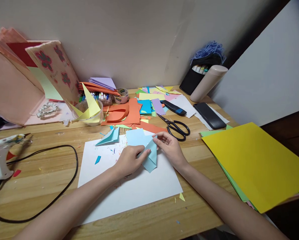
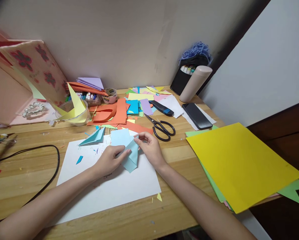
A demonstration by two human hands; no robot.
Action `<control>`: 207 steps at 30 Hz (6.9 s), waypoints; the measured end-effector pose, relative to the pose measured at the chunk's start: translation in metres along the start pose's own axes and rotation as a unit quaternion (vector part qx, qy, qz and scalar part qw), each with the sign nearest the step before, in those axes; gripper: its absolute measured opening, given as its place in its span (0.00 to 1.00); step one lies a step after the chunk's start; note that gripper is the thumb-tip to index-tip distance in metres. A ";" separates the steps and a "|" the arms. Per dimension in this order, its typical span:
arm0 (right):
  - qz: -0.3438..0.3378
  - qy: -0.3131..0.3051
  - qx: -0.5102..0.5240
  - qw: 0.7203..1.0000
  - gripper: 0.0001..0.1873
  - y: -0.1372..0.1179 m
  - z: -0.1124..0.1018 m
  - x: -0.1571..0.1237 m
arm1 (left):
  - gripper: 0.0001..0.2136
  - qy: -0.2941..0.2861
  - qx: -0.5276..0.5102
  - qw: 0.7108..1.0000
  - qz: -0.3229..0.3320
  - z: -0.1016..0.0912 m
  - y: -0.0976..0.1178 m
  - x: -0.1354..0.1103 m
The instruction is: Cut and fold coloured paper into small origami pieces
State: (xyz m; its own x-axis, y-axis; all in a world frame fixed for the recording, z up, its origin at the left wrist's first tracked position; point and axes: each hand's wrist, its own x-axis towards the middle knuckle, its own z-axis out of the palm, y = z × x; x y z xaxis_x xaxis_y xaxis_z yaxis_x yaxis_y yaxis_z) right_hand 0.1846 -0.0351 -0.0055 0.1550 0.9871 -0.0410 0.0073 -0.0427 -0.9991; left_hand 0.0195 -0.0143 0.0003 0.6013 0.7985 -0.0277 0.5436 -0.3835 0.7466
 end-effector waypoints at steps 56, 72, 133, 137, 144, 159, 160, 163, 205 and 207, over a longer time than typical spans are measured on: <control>-0.172 -0.122 -0.237 0.948 0.05 -0.001 -0.009 -0.001 | 0.14 0.080 -0.224 0.969 -0.070 -0.002 -0.008 0.004; -0.153 -0.085 -0.214 0.961 0.09 0.000 -0.005 -0.003 | 0.15 0.088 -0.232 0.966 -0.072 0.000 -0.007 0.004; 0.091 -0.051 0.099 0.990 0.18 0.005 -0.002 0.003 | 0.12 0.158 -0.172 0.971 -0.045 -0.002 -0.003 0.000; 0.091 -0.034 0.130 0.987 0.15 0.009 -0.002 0.002 | 0.11 0.162 -0.171 0.971 -0.040 -0.002 -0.002 0.000; 0.079 -0.035 0.147 0.985 0.15 0.006 -0.002 0.002 | 0.12 0.169 -0.192 0.965 -0.055 -0.001 -0.006 0.001; 0.073 -0.021 0.117 0.990 0.13 0.003 -0.003 0.004 | 0.14 0.119 -0.234 0.962 -0.077 -0.001 -0.006 0.001; 0.072 -0.018 0.113 0.991 0.13 0.003 -0.003 0.004 | 0.14 0.117 -0.237 0.961 -0.079 -0.001 -0.006 0.001; 0.069 -0.019 0.104 0.992 0.13 0.004 -0.003 0.004 | 0.15 0.117 -0.243 0.959 -0.083 -0.002 -0.004 0.001; 0.005 -0.062 -0.046 0.997 0.12 -0.004 -0.011 0.001 | 0.16 0.155 -0.202 0.961 -0.105 -0.001 -0.006 0.003; 0.024 -0.058 -0.052 0.997 0.12 -0.002 -0.010 0.002 | 0.15 0.152 -0.204 0.961 -0.107 -0.001 -0.006 0.003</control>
State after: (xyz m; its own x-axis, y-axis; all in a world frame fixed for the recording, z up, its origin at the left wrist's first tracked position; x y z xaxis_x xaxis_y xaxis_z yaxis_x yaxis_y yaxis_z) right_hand 0.1950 -0.0347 -0.0030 0.0420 0.9945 -0.0957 0.1062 -0.0997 -0.9893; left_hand 0.0179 -0.0090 -0.0034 0.2689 0.9612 -0.0612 0.3241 -0.0304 0.9455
